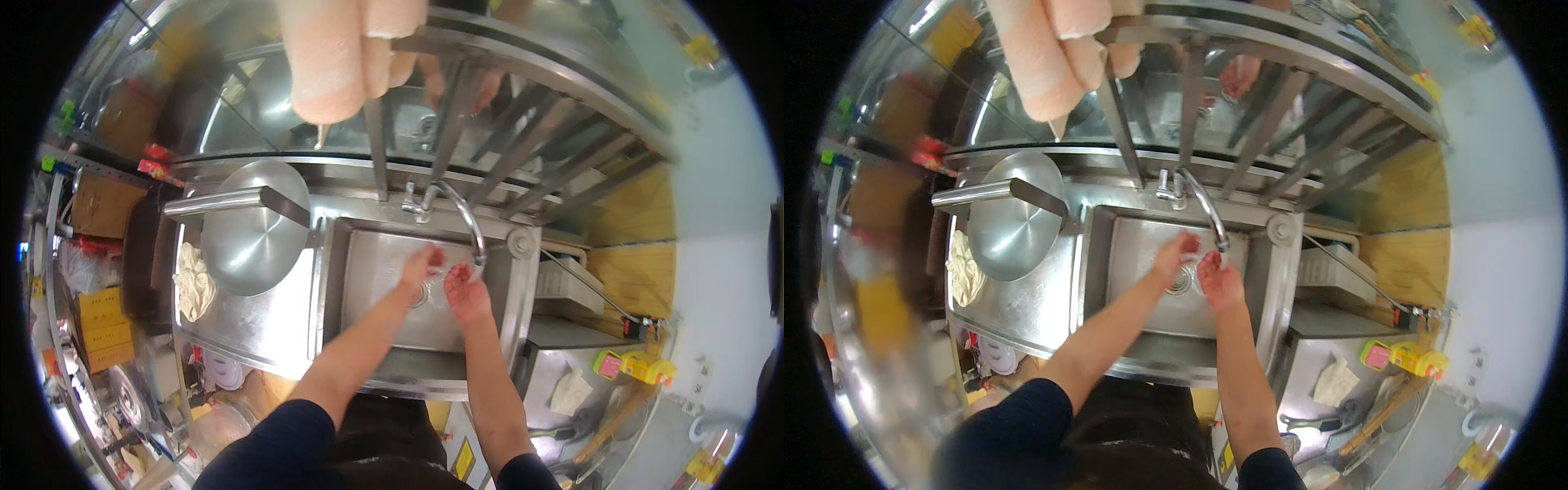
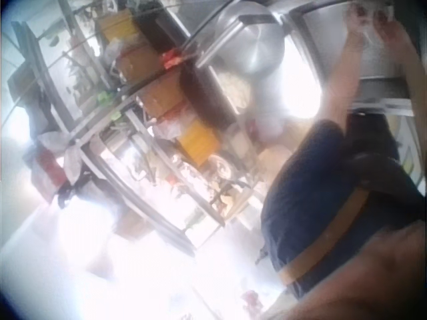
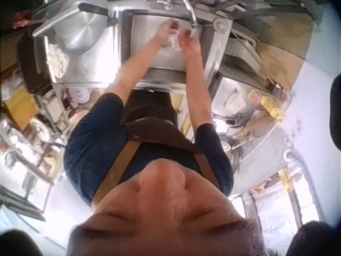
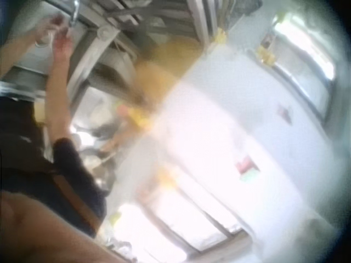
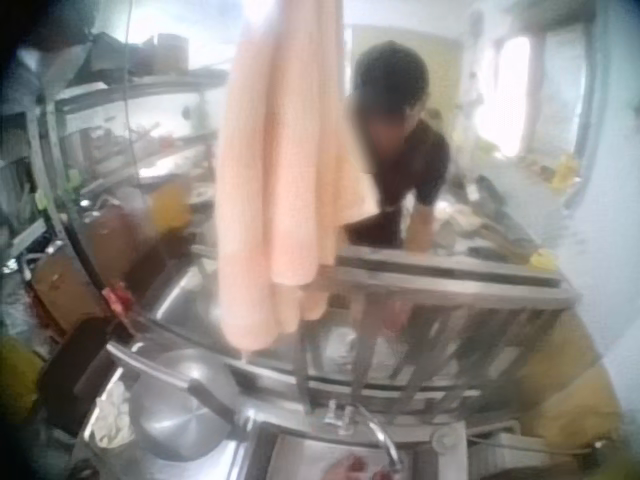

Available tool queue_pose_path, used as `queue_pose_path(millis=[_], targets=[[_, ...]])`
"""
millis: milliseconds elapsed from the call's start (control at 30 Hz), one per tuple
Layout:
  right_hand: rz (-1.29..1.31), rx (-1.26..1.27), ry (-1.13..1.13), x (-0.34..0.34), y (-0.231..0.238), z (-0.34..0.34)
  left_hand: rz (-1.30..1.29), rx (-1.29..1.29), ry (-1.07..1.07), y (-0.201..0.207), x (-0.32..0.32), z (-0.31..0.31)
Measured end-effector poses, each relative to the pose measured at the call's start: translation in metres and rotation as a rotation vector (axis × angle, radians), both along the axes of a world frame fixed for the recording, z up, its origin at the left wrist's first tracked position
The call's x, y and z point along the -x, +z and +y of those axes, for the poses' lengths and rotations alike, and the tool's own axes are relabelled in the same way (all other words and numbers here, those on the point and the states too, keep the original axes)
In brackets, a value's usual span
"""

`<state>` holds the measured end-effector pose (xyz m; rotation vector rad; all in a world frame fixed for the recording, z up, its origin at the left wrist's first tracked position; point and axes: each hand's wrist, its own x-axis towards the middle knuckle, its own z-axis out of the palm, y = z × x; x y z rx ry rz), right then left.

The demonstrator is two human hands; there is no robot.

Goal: The person assembles a metal kitchen machine by inserting a roller and tightening it with a wrench, then moves to a sink to wash hands and rinse a metal bowl and a metal tray. The person dries hands with a paper towel at the end.

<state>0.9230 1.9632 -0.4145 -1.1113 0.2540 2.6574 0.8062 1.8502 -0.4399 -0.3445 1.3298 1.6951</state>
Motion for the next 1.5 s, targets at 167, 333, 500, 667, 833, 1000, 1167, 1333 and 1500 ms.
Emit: queue_pose_path(millis=[167, 333, 500, 667, 833, 1000, 1167, 1333, 1500], targets=[[0.319, 0.048, 0.026, 0.042, -0.084, 0.012, -0.607, -0.836, 0.471, -0.025, -0.069, 0.035], [-0.39, -1.006, 0.563, 0.027, -0.116, 0.012, -0.839, -0.211, 0.317, -0.052, -0.076, 0.046], [-0.47, -2.114, 0.8, -0.018, -0.123, 0.007, -0.549, 0.023, 0.69, -0.093, -0.079, 0.081], [-0.205, -0.838, 0.159, -0.031, -0.127, 0.0, -0.512, -0.068, 0.415, -0.119, -0.093, 0.112], [0.018, -0.209, 0.013, -0.038, -0.11, 0.0, 0.366, 0.191, -0.161, -0.108, -0.086, 0.113], [-0.098, 0.025, 0.164, -0.041, -0.132, 0.016, 0.994, 0.327, -0.822, -0.096, -0.06, 0.079], [0.318, -0.2, 0.126, -0.014, -0.178, 0.01, 0.553, 0.196, -0.385, -0.095, -0.064, 0.037], [-0.43, -0.626, 0.346, 0.002, -0.151, -0.016, -0.653, -0.231, 0.263, -0.092, -0.091, 0.029], [-0.317, -0.818, 0.222, -0.023, -0.105, -0.014, -0.324, 0.017, 0.092, -0.1, -0.109, 0.059]])
